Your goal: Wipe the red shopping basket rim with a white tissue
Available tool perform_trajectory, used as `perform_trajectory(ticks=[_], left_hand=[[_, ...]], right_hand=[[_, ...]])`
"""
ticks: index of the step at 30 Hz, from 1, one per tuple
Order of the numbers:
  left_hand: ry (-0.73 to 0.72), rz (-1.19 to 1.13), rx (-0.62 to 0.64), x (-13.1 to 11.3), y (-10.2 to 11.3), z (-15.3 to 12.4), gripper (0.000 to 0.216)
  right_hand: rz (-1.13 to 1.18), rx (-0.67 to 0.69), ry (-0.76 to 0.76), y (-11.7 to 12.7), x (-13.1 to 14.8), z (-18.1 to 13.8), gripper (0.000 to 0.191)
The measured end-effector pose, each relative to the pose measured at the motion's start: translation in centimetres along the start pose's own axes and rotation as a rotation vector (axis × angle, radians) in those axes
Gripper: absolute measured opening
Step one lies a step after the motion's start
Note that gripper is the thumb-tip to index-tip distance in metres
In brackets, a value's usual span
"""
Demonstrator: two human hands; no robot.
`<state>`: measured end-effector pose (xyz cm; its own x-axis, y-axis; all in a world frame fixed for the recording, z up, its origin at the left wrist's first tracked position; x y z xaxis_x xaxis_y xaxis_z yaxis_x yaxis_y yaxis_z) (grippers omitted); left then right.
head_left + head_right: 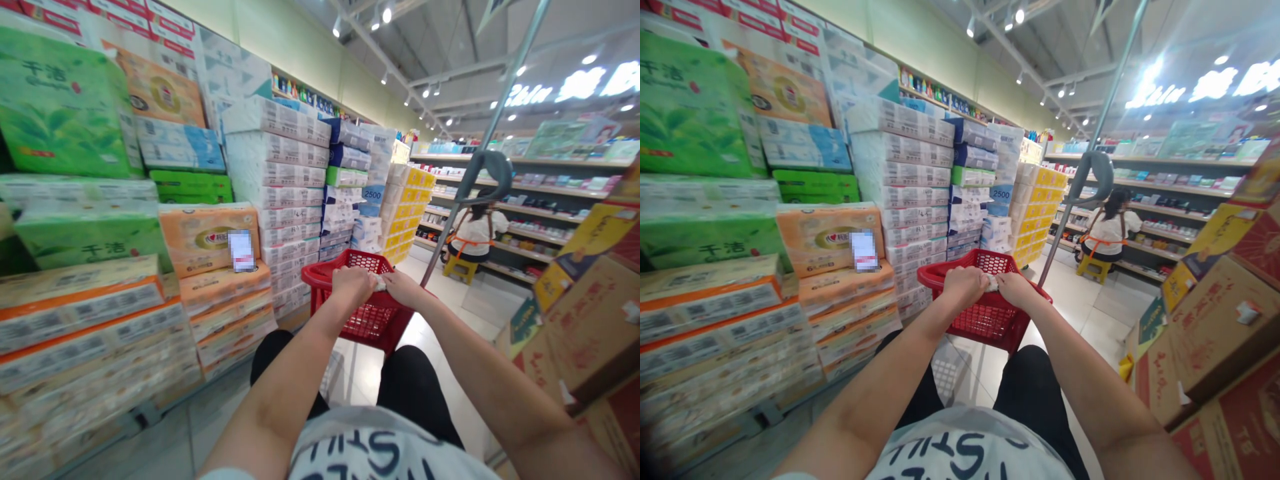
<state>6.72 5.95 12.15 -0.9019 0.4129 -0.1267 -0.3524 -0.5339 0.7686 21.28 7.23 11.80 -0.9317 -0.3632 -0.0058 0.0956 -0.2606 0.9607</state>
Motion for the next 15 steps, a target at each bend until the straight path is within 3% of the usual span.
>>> perform_trajectory(ticks=[3, 10, 12, 15], left_hand=[[0.012, -0.01, -0.043, 0.1, -0.1, -0.5, 0.035], [-0.31, -0.149, -0.264, 0.6, -0.2, -4.1, 0.029], [-0.272, -0.145, -0.245, 0.6, -0.3, -3.6, 0.029], [-0.104, -0.075, -0.122, 0.3, -0.6, -1.7, 0.031]], right_hand=[[-0.009, -0.014, -0.009, 0.2, 0.1, -0.3, 0.034], [-0.231, 0.004, 0.191, -0.6, -0.2, -0.1, 0.027], [-0.256, 0.001, 0.21, -0.7, -0.1, 0.0, 0.026], [-0.26, -0.003, 0.176, -0.3, 0.3, 0.1, 0.027]])
Point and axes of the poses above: each hand's wrist, its own z-axis towards the middle knuckle, its own y-axis out of the back of the hand, x = y × z, the point moved 3 cm from there along z, towards the middle knuckle, and after that the axes turned 6 degrees about -x, right-handed, at the moved point
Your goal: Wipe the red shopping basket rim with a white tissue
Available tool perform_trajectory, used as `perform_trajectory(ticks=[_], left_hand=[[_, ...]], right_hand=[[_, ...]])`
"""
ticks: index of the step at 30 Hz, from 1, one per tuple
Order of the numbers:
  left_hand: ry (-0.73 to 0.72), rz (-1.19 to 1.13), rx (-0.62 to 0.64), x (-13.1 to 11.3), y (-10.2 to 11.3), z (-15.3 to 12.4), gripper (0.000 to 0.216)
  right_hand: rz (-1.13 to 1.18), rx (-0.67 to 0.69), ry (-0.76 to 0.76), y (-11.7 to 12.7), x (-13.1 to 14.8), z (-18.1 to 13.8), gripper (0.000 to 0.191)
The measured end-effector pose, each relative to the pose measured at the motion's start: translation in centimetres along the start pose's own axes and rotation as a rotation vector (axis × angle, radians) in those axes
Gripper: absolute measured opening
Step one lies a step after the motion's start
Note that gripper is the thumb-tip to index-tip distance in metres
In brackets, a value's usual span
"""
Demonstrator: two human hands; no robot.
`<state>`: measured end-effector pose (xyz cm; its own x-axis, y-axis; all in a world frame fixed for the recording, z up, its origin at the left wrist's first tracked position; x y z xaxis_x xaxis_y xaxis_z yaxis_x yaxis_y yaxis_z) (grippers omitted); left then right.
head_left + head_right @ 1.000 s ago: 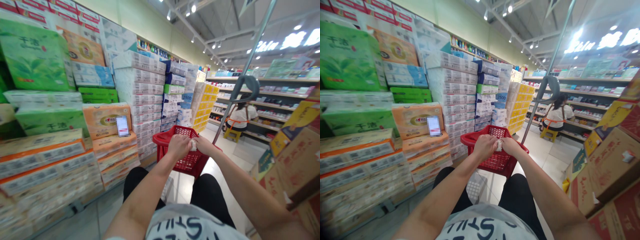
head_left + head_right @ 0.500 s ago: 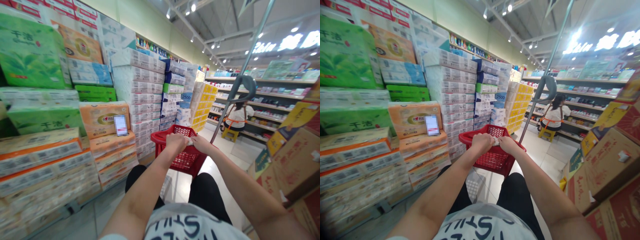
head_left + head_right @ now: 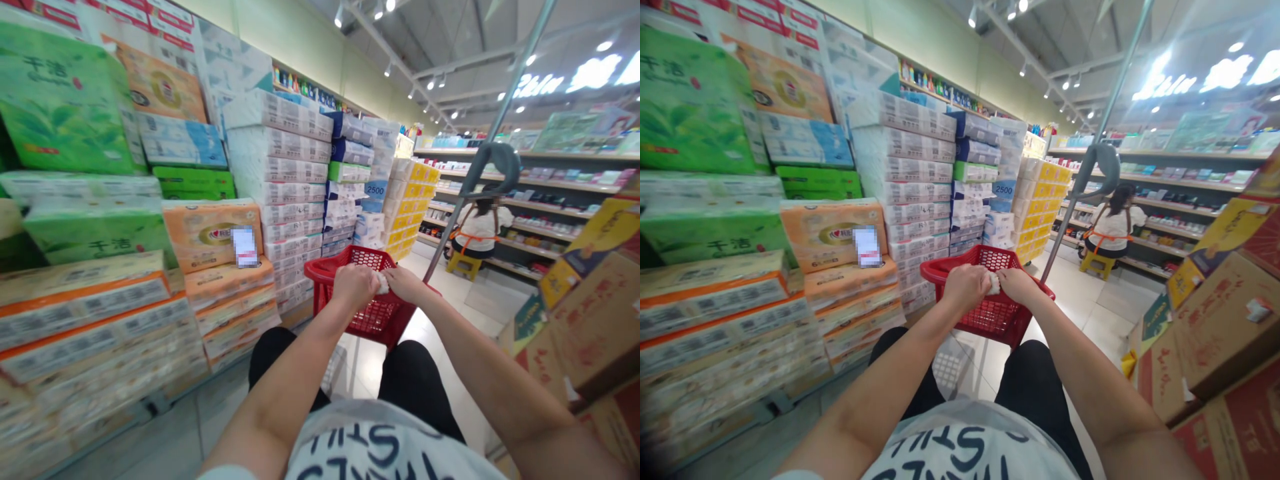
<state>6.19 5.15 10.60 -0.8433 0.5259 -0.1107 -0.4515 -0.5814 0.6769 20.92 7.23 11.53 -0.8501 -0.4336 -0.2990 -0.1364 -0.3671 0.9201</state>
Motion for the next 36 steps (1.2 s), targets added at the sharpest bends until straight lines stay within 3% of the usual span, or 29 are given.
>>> perform_trajectory(ticks=[4, 9, 11, 19, 22, 26, 29, 33, 36], left_hand=[[0.111, 0.071, 0.074, 0.1, -0.4, 1.1, 0.035], [-0.126, -0.008, -0.084, -0.4, 0.3, -1.5, 0.029], [-0.151, -0.025, -0.083, -0.7, 0.5, -1.8, 0.029], [0.11, 0.067, 0.203, -1.1, -0.3, 1.9, 0.038], [0.051, 0.039, 0.108, -0.9, 0.1, 0.5, 0.036], [-0.139, -0.024, -0.038, -0.9, 0.4, -1.7, 0.032], [-0.075, -0.033, 0.0, -1.0, 0.1, -0.9, 0.033], [0.08, 0.036, 0.109, -1.5, -0.3, 1.1, 0.041], [0.071, 0.043, 0.065, -1.6, -0.2, 0.6, 0.038]], right_hand=[[0.009, 0.018, -0.044, 0.6, 0.4, -0.1, 0.032], [-0.013, 0.011, -0.005, 0.0, -0.1, -0.6, 0.03], [-0.01, 0.012, 0.005, -0.2, -0.3, -0.8, 0.03], [0.072, 0.047, -0.147, -0.1, -0.6, -0.7, 0.032], [0.02, 0.042, -0.088, -0.4, -0.6, -0.7, 0.032], [-0.032, 0.039, -0.004, -0.6, -0.6, -0.9, 0.034], [-0.008, 0.041, -0.018, -0.3, -0.5, -1.0, 0.032], [0.105, 0.045, -0.181, 0.4, -0.6, -0.9, 0.031], [0.136, 0.037, -0.229, 0.5, -0.6, -1.0, 0.031]])
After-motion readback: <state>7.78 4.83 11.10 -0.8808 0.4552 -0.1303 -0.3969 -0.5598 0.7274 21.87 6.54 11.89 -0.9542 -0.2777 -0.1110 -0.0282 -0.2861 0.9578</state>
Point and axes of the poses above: each hand's wrist, its own z-axis towards the middle knuckle, its own y-axis out of the back of the hand, x = y × z, the point moved 3 cm from there along z, towards the middle knuckle, and after that the axes turned 6 degrees about -x, right-handed, at the moved point
